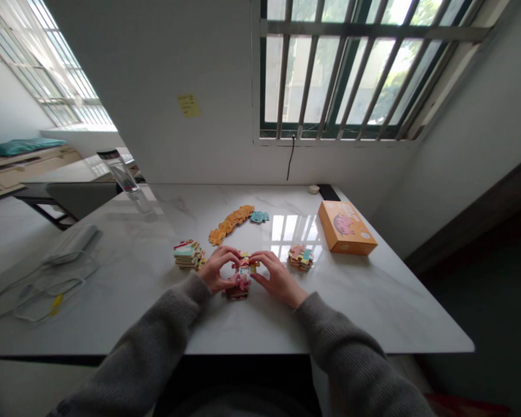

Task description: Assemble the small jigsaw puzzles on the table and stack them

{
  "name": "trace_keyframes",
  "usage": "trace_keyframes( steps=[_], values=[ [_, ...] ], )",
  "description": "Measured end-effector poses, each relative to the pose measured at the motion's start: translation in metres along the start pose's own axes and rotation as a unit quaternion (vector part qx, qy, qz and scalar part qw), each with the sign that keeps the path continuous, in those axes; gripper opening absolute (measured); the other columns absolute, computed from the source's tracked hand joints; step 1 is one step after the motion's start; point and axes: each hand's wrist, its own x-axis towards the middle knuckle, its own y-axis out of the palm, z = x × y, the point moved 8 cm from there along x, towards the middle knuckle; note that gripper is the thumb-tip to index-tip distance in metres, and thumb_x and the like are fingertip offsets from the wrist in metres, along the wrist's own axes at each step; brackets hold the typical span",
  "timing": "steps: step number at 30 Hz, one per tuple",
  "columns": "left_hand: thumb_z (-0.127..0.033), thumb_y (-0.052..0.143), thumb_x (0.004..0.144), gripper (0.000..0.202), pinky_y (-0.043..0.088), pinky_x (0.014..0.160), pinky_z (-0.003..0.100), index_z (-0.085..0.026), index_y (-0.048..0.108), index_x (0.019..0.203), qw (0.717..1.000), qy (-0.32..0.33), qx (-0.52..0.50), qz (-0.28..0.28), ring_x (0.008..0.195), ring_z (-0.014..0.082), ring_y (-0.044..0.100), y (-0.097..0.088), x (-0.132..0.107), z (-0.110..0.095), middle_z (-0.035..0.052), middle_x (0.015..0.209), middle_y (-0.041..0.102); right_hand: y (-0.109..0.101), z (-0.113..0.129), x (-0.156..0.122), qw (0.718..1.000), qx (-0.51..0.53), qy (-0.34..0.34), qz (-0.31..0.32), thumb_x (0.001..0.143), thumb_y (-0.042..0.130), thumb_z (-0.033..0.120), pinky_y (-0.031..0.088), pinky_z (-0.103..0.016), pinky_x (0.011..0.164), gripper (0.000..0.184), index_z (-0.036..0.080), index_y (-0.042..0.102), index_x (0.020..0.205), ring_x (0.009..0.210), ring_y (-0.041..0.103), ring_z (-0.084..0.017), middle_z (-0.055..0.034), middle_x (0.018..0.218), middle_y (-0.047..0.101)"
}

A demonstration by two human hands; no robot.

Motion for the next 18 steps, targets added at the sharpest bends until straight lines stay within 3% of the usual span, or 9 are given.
trace_keyframes(
  steps=[4,7,11,13,18],
  values=[
    [-0.024,0.063,0.078,0.026,0.047,0.096,0.042,-0.022,0.061,0.104,1.000,-0.008,-0.005,-0.002,0.104,0.0266,0.057,0.000,-0.001,0.007,0.0075,0.107,0.064,-0.016,0.003,0.000,0.999,-0.035,-0.004,-0.017,0.093,0.064,0.027,0.050,-0.046,0.099,0.024,0.026,0.061,0.117,0.114,0.060,-0.026,-0.0087,0.119,0.066],
    [-0.025,0.058,0.082,0.032,0.045,0.097,0.046,-0.019,0.060,0.113,0.997,-0.057,0.051,0.012,0.106,0.0294,0.055,0.006,-0.005,0.028,0.0103,0.111,0.062,-0.047,-0.005,-0.007,0.993,-0.103,0.007,-0.063,0.094,0.062,0.028,0.046,-0.049,0.101,0.022,0.026,0.061,0.116,0.115,0.058,-0.028,-0.0088,0.120,0.066],
    [-0.022,0.060,0.079,0.033,0.045,0.094,0.049,-0.019,0.062,0.112,0.981,-0.133,0.131,0.059,0.106,0.0320,0.054,0.017,-0.012,0.056,0.0115,0.112,0.061,-0.100,-0.040,-0.031,0.972,-0.178,0.080,-0.131,0.093,0.061,0.033,0.047,-0.051,0.096,0.024,0.024,0.062,0.115,0.109,0.058,-0.031,-0.0106,0.112,0.068],
    [-0.023,0.063,0.079,0.032,0.045,0.093,0.050,-0.019,0.063,0.111,0.976,-0.149,0.140,0.078,0.107,0.0324,0.053,0.021,-0.014,0.062,0.0113,0.112,0.062,-0.117,-0.058,-0.045,0.965,-0.192,0.115,-0.136,0.090,0.063,0.039,0.047,-0.051,0.094,0.029,0.024,0.062,0.115,0.107,0.058,-0.032,-0.0108,0.112,0.068],
    [-0.025,0.068,0.079,0.028,0.045,0.092,0.048,-0.021,0.064,0.106,0.977,-0.154,0.129,0.073,0.104,0.0314,0.054,0.022,-0.014,0.067,0.0095,0.110,0.064,-0.123,-0.072,-0.060,0.970,-0.186,0.121,-0.096,0.091,0.061,0.038,0.047,-0.050,0.095,0.022,0.024,0.064,0.109,0.107,0.059,-0.030,-0.0089,0.110,0.070]
  ],
)
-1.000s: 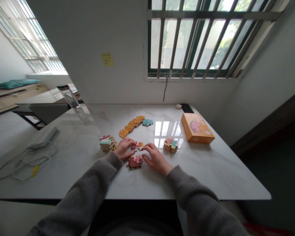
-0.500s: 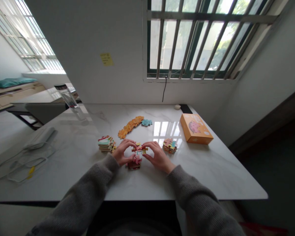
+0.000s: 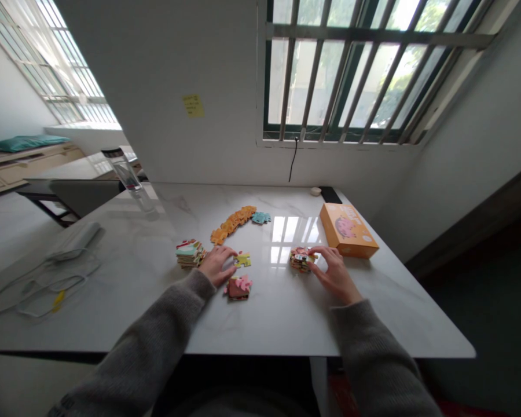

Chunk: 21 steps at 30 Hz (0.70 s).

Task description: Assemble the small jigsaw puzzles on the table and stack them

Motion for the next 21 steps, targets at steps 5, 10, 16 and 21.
trace_keyframes(
  steps=[5,10,16,21],
  values=[
    [-0.027,0.069,0.080,0.030,0.043,0.090,0.043,-0.022,0.064,0.109,1.000,-0.016,0.011,0.005,0.105,0.0293,0.054,-0.001,0.000,0.000,0.0074,0.112,0.065,0.005,0.003,0.000,1.000,0.023,-0.008,0.013,0.092,0.060,0.037,0.046,-0.048,0.097,0.020,0.024,0.063,0.108,0.109,0.060,-0.028,-0.0088,0.113,0.068],
    [-0.031,0.067,0.084,0.031,0.041,0.093,0.043,-0.022,0.064,0.113,0.997,-0.044,0.044,0.044,0.111,0.0296,0.054,-0.001,0.002,-0.003,0.0066,0.116,0.064,0.011,0.003,-0.001,1.000,0.009,-0.011,0.015,0.092,0.058,0.036,0.045,-0.049,0.099,0.018,0.023,0.066,0.103,0.112,0.058,-0.029,-0.0106,0.118,0.064],
    [-0.034,0.072,0.079,0.027,0.043,0.089,0.043,-0.020,0.064,0.101,0.996,-0.014,0.080,0.034,0.102,0.0298,0.058,-0.007,0.004,-0.013,0.0079,0.105,0.065,0.006,0.037,-0.004,0.992,-0.048,-0.060,-0.104,0.093,0.056,0.024,0.045,-0.048,0.094,0.014,0.022,0.065,0.104,0.104,0.058,-0.029,-0.0108,0.108,0.065],
    [-0.026,0.072,0.076,0.022,0.046,0.087,0.040,-0.019,0.057,0.090,0.995,0.064,-0.003,-0.077,0.092,0.0259,0.060,-0.029,0.000,-0.030,0.0072,0.095,0.066,0.033,0.083,-0.008,0.990,-0.002,-0.135,-0.050,0.094,0.053,0.014,0.045,-0.048,0.098,0.019,0.024,0.061,0.108,0.111,0.058,-0.028,-0.0089,0.110,0.066]
  ],
)
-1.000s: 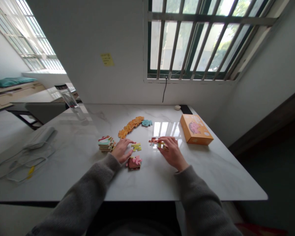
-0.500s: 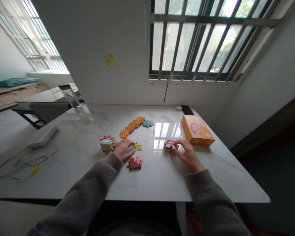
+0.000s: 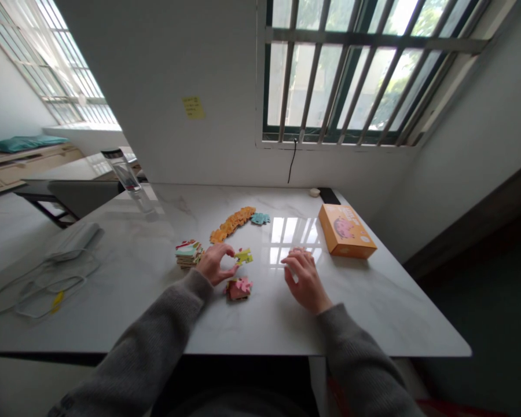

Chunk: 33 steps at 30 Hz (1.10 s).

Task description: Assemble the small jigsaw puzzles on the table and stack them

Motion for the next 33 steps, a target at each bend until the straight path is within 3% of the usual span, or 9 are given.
trace_keyframes(
  steps=[5,10,15,20,26,30,33],
  values=[
    [-0.021,0.073,0.074,0.023,0.048,0.085,0.036,-0.021,0.052,0.084,0.988,0.114,-0.103,-0.034,0.090,0.0218,0.057,-0.009,-0.008,-0.041,0.0065,0.099,0.065,0.029,0.029,0.001,0.991,0.098,-0.008,0.089,0.094,0.059,0.021,0.048,-0.047,0.104,0.034,0.026,0.053,0.128,0.125,0.053,-0.027,-0.0117,0.134,0.056],
    [-0.017,0.074,0.069,0.027,0.051,0.080,0.033,-0.021,0.051,0.083,0.979,0.148,-0.137,-0.028,0.089,0.0212,0.056,-0.007,-0.014,-0.061,0.0066,0.098,0.064,0.039,0.036,0.000,0.983,0.151,-0.007,0.108,0.096,0.062,0.026,0.051,-0.043,0.098,0.015,0.025,0.059,0.110,0.118,0.057,-0.024,-0.0097,0.125,0.060],
    [-0.024,0.069,0.079,0.023,0.052,0.083,0.034,-0.020,0.054,0.096,0.979,0.116,-0.167,-0.004,0.093,0.0214,0.057,-0.005,-0.012,-0.051,0.0081,0.102,0.058,0.025,0.025,0.003,0.991,0.113,-0.016,0.070,0.095,0.064,0.028,0.049,-0.043,0.097,0.021,0.026,0.060,0.115,0.112,0.059,-0.025,-0.0086,0.120,0.065],
    [-0.025,0.055,0.089,0.016,0.050,0.090,0.040,-0.019,0.056,0.103,0.989,0.076,-0.128,-0.004,0.096,0.0232,0.057,-0.005,-0.010,-0.036,0.0089,0.101,0.056,-0.018,-0.027,0.000,0.998,-0.002,0.051,-0.027,0.095,0.062,0.033,0.046,-0.046,0.095,0.018,0.025,0.063,0.112,0.108,0.060,-0.028,-0.0093,0.118,0.068],
    [-0.026,0.053,0.089,0.016,0.049,0.088,0.041,-0.018,0.060,0.100,0.995,0.060,-0.078,0.031,0.095,0.0242,0.058,0.006,-0.010,-0.025,0.0090,0.099,0.059,-0.030,-0.075,-0.015,0.990,-0.086,0.109,-0.005,0.095,0.060,0.038,0.043,-0.047,0.092,0.018,0.024,0.066,0.104,0.102,0.060,-0.030,-0.0083,0.112,0.071],
    [-0.027,0.052,0.089,0.016,0.048,0.084,0.039,-0.018,0.062,0.098,0.996,0.035,-0.059,0.050,0.087,0.0222,0.060,0.009,-0.010,-0.017,0.0065,0.091,0.062,-0.025,-0.079,-0.019,0.988,-0.087,0.122,0.028,0.094,0.059,0.035,0.043,-0.049,0.094,0.015,0.023,0.066,0.102,0.104,0.058,-0.030,-0.0097,0.117,0.068],
    [-0.027,0.051,0.089,0.015,0.048,0.077,0.034,-0.018,0.062,0.097,0.995,-0.013,-0.070,0.074,0.075,0.0185,0.060,0.011,-0.010,-0.008,0.0028,0.080,0.063,-0.030,-0.064,-0.015,0.991,-0.072,0.116,-0.009,0.093,0.059,0.033,0.043,-0.054,0.098,0.014,0.023,0.066,0.100,0.112,0.055,-0.032,-0.0126,0.126,0.060]
  ],
)
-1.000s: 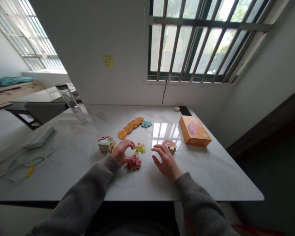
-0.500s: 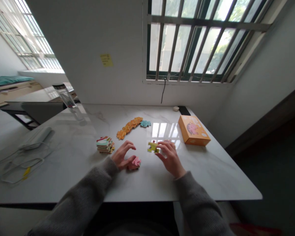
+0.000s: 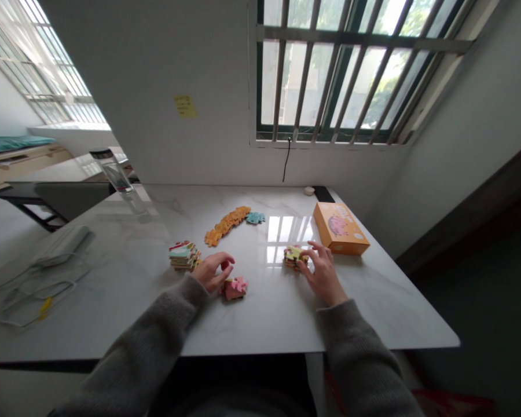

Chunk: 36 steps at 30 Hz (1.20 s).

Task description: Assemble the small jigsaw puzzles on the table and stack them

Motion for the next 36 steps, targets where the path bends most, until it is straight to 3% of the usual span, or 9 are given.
trace_keyframes(
  steps=[3,6,8,11,15,19,22,27,36],
  values=[
    [-0.023,0.048,0.089,0.017,0.047,0.069,0.029,-0.019,0.061,0.099,0.999,-0.045,-0.021,0.018,0.067,0.0161,0.060,0.003,-0.001,0.008,0.0004,0.076,0.064,-0.001,0.032,-0.003,0.996,0.077,-0.010,-0.036,0.094,0.057,0.027,0.045,-0.051,0.099,0.010,0.023,0.063,0.100,0.114,0.055,-0.030,-0.0120,0.119,0.060],
    [-0.017,0.045,0.088,0.020,0.046,0.065,0.026,-0.021,0.060,0.100,0.996,-0.070,-0.040,0.034,0.062,0.0146,0.060,0.006,-0.002,0.013,-0.0021,0.072,0.065,0.037,0.082,-0.010,0.976,0.179,-0.055,0.113,0.094,0.055,0.023,0.053,-0.040,0.087,0.021,0.024,0.059,0.115,0.099,0.061,-0.024,-0.0084,0.104,0.063],
    [-0.015,0.045,0.087,0.020,0.045,0.064,0.025,-0.021,0.060,0.100,0.995,-0.080,-0.051,0.041,0.060,0.0140,0.059,0.007,-0.002,0.015,-0.0031,0.069,0.066,0.065,0.110,-0.016,0.962,0.163,-0.067,0.209,0.091,0.063,0.027,0.053,-0.040,0.088,0.037,0.024,0.055,0.128,0.097,0.061,-0.024,-0.0088,0.107,0.061],
    [-0.014,0.044,0.088,0.020,0.043,0.061,0.025,-0.020,0.059,0.099,0.993,-0.090,-0.062,0.043,0.057,0.0137,0.058,0.006,-0.002,0.017,-0.0030,0.068,0.068,0.086,0.132,-0.014,0.961,0.107,-0.052,0.250,0.089,0.068,0.035,0.051,-0.042,0.091,0.045,0.021,0.054,0.129,0.102,0.059,-0.026,-0.0107,0.110,0.059],
    [-0.015,0.044,0.088,0.020,0.041,0.059,0.024,-0.021,0.059,0.100,0.993,-0.093,-0.062,0.042,0.054,0.0130,0.055,0.005,-0.002,0.017,-0.0035,0.067,0.067,0.100,0.141,-0.006,0.953,0.043,-0.050,0.296,0.083,0.075,0.046,0.048,-0.042,0.086,0.036,0.020,0.063,0.105,0.099,0.056,-0.027,-0.0098,0.105,0.058],
    [-0.018,0.045,0.088,0.021,0.041,0.060,0.025,-0.021,0.060,0.102,0.995,-0.084,-0.037,0.036,0.056,0.0131,0.056,0.007,-0.002,0.017,-0.0032,0.068,0.066,0.107,0.142,-0.003,0.942,0.049,-0.047,0.330,0.076,0.080,0.048,0.046,-0.036,0.080,0.039,0.019,0.060,0.092,0.093,0.055,-0.024,-0.0077,0.100,0.057],
    [-0.020,0.045,0.089,0.020,0.043,0.061,0.024,-0.021,0.061,0.101,0.995,-0.085,-0.045,0.036,0.057,0.0130,0.057,0.009,-0.002,0.018,-0.0032,0.068,0.066,0.112,0.145,-0.004,0.931,0.065,-0.052,0.355,0.073,0.082,0.046,0.045,-0.034,0.076,0.040,0.018,0.058,0.090,0.089,0.055,-0.023,-0.0072,0.098,0.057],
    [-0.020,0.042,0.091,0.020,0.045,0.059,0.023,-0.020,0.059,0.102,0.987,-0.109,-0.111,0.049,0.055,0.0123,0.059,0.011,-0.002,0.020,-0.0026,0.067,0.069,0.113,0.150,-0.005,0.929,0.082,-0.064,0.356,0.074,0.082,0.041,0.043,-0.032,0.074,0.043,0.019,0.058,0.104,0.086,0.058,-0.022,-0.0061,0.101,0.059],
    [-0.023,0.042,0.092,0.021,0.045,0.060,0.023,-0.020,0.060,0.103,0.984,-0.118,-0.123,0.056,0.056,0.0117,0.058,0.009,-0.002,0.020,-0.0028,0.067,0.068,0.116,0.151,-0.003,0.925,0.062,-0.070,0.367,0.072,0.083,0.042,0.043,-0.032,0.072,0.038,0.018,0.062,0.092,0.084,0.058,-0.021,-0.0070,0.096,0.058]
  ],
)
